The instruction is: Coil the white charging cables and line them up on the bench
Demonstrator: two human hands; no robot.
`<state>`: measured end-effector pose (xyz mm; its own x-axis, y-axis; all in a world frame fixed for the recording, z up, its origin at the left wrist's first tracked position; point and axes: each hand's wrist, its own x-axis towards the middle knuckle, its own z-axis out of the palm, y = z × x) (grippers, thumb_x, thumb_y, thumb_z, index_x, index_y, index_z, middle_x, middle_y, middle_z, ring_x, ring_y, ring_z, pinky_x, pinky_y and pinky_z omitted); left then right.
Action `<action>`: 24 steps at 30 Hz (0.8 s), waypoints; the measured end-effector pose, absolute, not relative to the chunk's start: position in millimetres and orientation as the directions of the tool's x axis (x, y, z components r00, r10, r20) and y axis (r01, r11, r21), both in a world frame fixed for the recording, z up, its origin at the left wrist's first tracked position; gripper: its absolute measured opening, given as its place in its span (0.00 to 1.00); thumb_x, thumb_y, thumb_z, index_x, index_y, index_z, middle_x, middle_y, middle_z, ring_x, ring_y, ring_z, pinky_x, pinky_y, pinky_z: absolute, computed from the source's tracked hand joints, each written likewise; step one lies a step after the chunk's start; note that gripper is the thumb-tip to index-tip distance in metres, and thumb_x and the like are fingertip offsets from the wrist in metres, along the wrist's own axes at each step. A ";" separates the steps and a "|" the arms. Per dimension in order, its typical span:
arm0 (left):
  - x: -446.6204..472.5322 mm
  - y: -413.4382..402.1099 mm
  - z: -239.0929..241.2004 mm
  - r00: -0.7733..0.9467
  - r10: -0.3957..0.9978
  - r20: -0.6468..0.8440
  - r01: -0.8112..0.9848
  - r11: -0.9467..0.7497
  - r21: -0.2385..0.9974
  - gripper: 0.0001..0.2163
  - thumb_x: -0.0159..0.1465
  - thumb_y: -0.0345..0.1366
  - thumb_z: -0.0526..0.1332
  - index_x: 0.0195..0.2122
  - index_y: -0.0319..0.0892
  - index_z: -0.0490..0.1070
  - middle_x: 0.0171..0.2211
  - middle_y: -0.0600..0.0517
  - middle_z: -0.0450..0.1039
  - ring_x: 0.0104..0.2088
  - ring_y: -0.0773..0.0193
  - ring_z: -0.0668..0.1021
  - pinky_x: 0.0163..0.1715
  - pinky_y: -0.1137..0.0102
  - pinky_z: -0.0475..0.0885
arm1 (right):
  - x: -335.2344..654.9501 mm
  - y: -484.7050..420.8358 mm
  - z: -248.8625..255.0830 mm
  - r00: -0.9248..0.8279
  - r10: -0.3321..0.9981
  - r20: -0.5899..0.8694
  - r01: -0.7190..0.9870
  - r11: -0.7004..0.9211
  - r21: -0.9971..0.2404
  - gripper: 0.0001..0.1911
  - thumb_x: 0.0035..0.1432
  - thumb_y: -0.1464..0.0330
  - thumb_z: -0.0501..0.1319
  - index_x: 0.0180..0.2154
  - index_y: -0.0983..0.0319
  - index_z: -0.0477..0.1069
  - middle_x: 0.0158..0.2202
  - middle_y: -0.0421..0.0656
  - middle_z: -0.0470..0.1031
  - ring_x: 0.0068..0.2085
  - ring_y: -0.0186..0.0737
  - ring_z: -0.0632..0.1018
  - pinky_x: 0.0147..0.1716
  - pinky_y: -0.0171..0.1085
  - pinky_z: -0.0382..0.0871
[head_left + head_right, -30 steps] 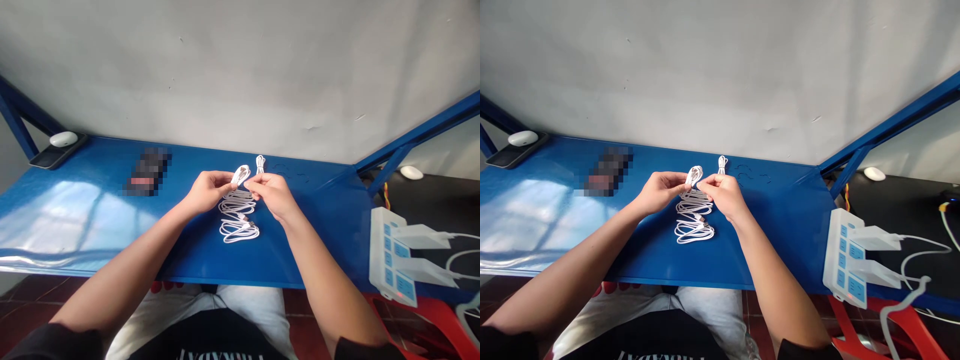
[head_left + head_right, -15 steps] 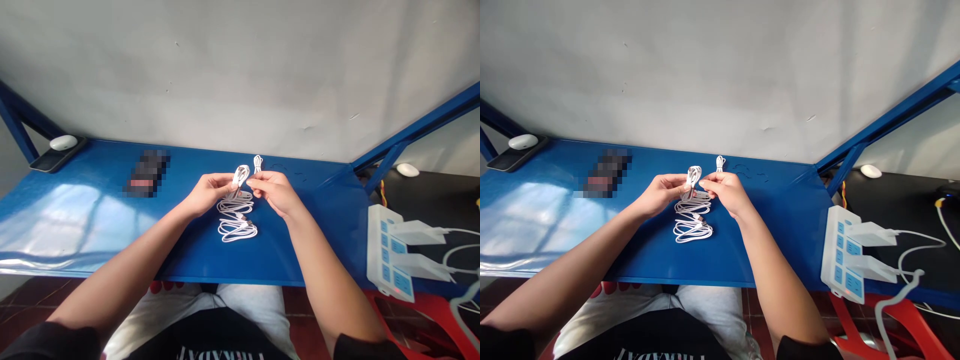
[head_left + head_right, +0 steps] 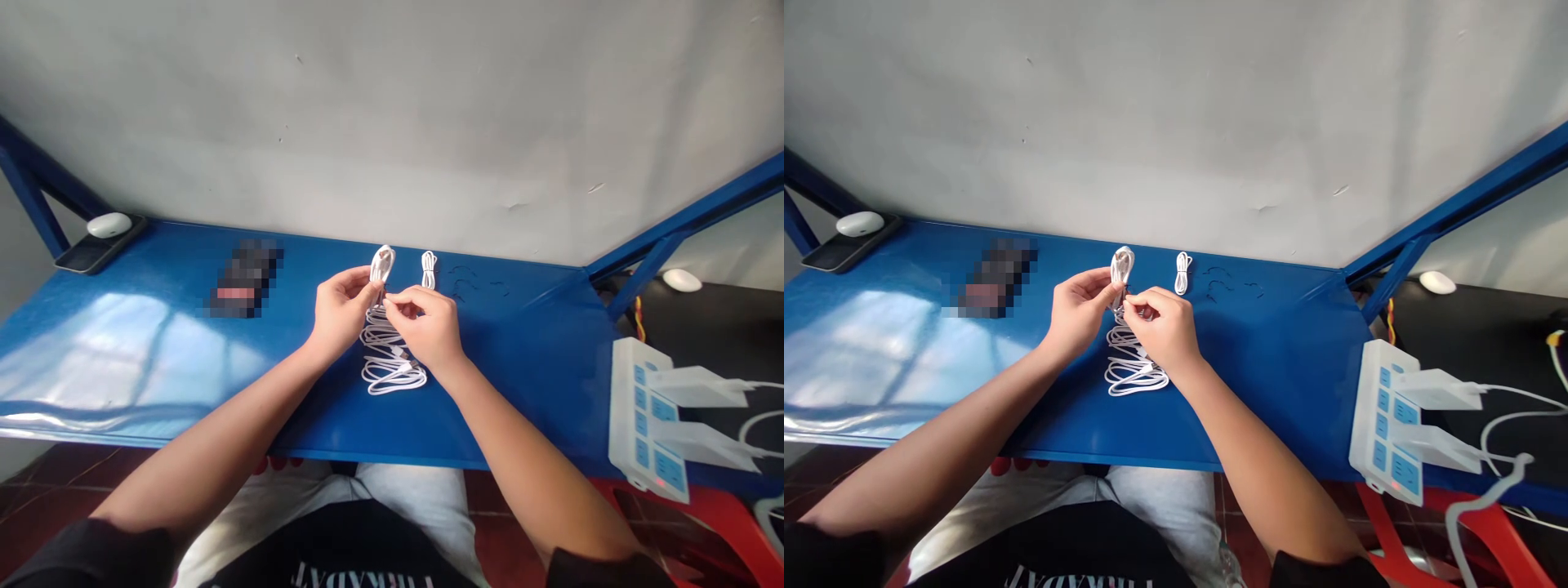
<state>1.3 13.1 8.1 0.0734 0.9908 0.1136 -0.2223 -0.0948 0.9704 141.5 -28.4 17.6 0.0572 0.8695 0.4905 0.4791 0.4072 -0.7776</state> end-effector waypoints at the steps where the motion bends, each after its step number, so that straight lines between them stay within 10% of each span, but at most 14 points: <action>1: 1.6 13.5 8.7 0.072 0.994 0.079 -0.277 -0.056 0.959 0.16 0.56 0.40 0.73 0.43 0.37 0.80 0.39 0.44 0.82 0.36 0.60 0.82 0.37 0.66 0.77 | 140.3 -27.9 16.0 0.075 0.867 0.492 0.458 0.409 -0.790 0.06 0.58 0.69 0.64 0.29 0.59 0.78 0.26 0.41 0.77 0.27 0.35 0.72 0.29 0.37 0.67; 10: -6.9 17.8 9.8 0.335 0.941 -0.049 -0.338 0.168 0.926 0.14 0.57 0.39 0.73 0.42 0.38 0.81 0.36 0.48 0.79 0.35 0.63 0.80 0.38 0.68 0.75 | 160.4 -15.1 14.6 0.217 0.973 0.075 0.161 0.040 -0.986 0.05 0.50 0.66 0.68 0.27 0.62 0.78 0.24 0.40 0.78 0.26 0.35 0.74 0.28 0.36 0.68; 18: -20.1 25.6 13.0 0.607 0.788 -0.100 -0.229 0.294 0.928 0.17 0.57 0.38 0.73 0.48 0.40 0.82 0.35 0.47 0.80 0.35 0.61 0.81 0.39 0.64 0.76 | 188.1 -5.9 24.0 0.196 0.934 0.298 0.414 0.196 -0.889 0.04 0.51 0.68 0.67 0.26 0.62 0.79 0.25 0.40 0.79 0.28 0.37 0.77 0.31 0.37 0.70; 24: -19.6 22.5 11.3 0.604 0.791 0.098 0.010 -0.131 0.991 0.13 0.63 0.40 0.68 0.47 0.40 0.81 0.42 0.45 0.82 0.42 0.56 0.82 0.43 0.63 0.76 | 203.5 -8.3 31.1 0.043 0.914 0.404 0.508 0.328 -0.797 0.03 0.54 0.69 0.67 0.29 0.60 0.80 0.31 0.41 0.81 0.31 0.39 0.79 0.31 0.37 0.71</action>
<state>-19.6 22.5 11.3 0.6037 0.7911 0.0984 0.0099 -0.1308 0.9914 203.5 -8.3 31.1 0.0427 0.9140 0.4036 0.5079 0.3280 -0.7965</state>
